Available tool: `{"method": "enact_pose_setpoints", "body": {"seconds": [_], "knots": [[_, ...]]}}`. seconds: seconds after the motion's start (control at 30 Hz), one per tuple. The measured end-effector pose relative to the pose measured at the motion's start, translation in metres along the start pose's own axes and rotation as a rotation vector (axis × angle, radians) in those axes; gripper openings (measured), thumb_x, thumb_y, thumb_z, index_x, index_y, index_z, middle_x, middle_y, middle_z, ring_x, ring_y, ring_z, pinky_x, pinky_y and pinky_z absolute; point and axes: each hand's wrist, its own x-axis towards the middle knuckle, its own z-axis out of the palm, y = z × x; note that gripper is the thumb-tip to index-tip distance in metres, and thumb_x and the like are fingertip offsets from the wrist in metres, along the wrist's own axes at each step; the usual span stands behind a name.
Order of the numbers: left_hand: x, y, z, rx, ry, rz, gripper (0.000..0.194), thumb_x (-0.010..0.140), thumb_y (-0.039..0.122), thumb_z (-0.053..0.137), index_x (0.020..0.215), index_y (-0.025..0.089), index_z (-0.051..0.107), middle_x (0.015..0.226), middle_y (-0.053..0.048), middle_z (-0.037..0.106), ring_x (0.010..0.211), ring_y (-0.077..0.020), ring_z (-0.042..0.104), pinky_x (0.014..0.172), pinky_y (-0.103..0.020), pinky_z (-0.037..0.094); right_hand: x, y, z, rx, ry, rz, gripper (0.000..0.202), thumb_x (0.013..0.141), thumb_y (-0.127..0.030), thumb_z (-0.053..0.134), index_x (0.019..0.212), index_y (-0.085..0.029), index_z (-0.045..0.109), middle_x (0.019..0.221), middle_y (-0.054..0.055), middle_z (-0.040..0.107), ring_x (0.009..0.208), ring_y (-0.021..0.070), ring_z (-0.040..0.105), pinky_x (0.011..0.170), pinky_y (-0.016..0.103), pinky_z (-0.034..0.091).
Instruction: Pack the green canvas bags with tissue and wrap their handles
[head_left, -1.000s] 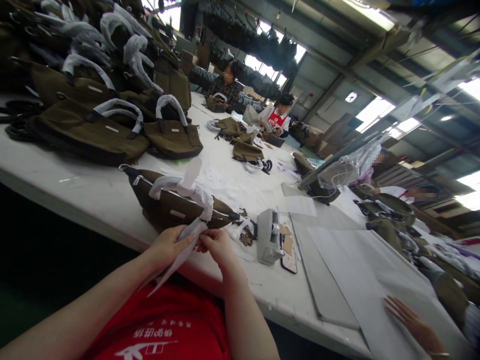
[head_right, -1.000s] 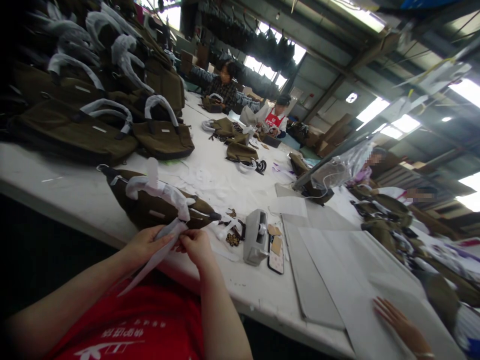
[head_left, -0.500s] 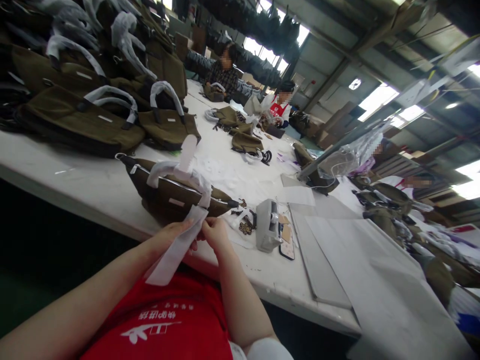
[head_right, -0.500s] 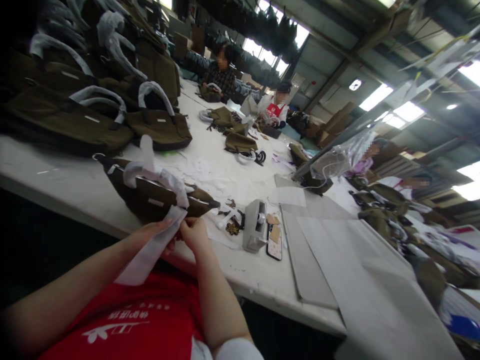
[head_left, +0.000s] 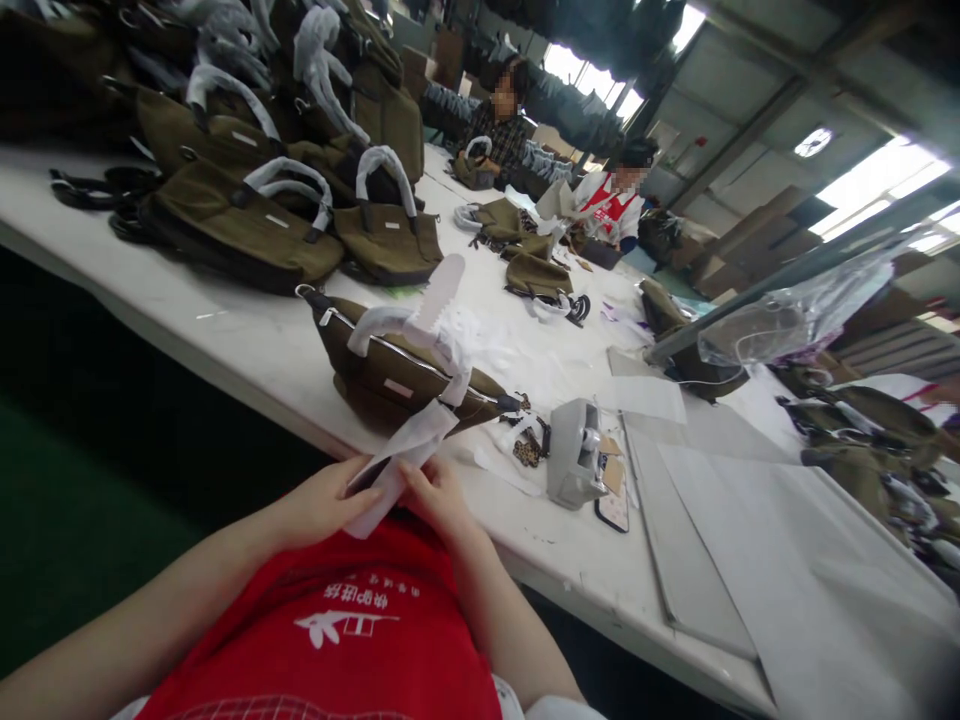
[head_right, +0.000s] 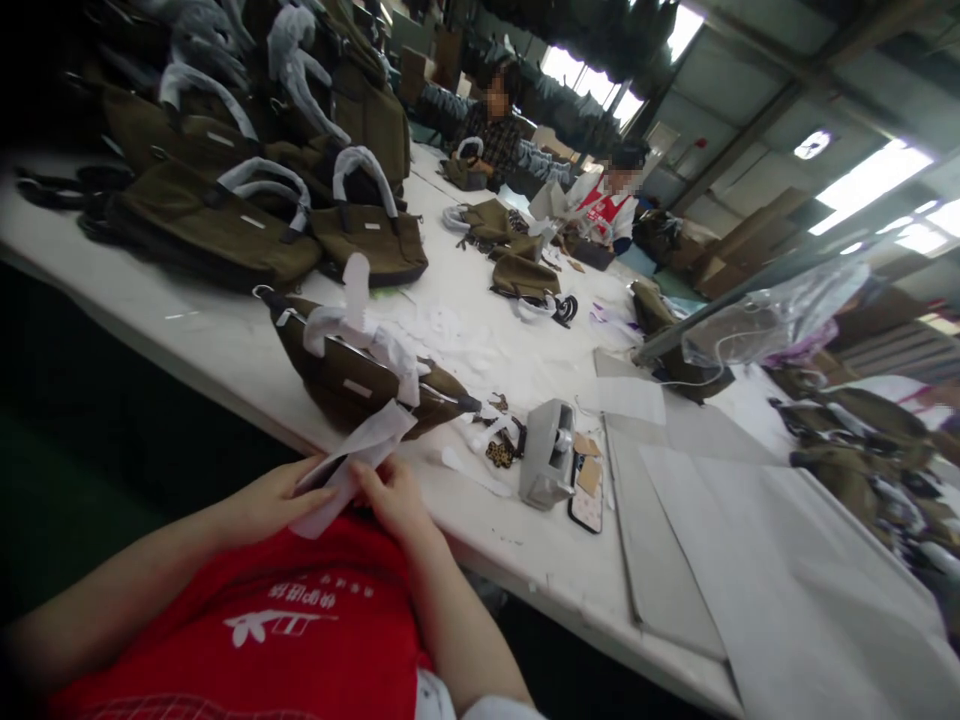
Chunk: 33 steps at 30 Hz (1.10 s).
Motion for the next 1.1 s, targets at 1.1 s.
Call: {"method": "enact_pose_setpoints", "body": {"seconds": [1.1], "knots": [[-0.029,-0.010,0.001,0.064,0.426,0.268,0.075,0.083,0.035,0.068,0.147,0.019,0.033,0.111,-0.011,0.069,0.101,-0.0254,0.068,0.088,-0.034,0.057,0.020,-0.019,0.035,0.220,0.063,-0.021,0.060,0.080,-0.077,0.051,0.058,-0.020,0.051,0.039,0.001,0.049,0.033,0.0127,0.044,0.034,0.025,0.033]]}}
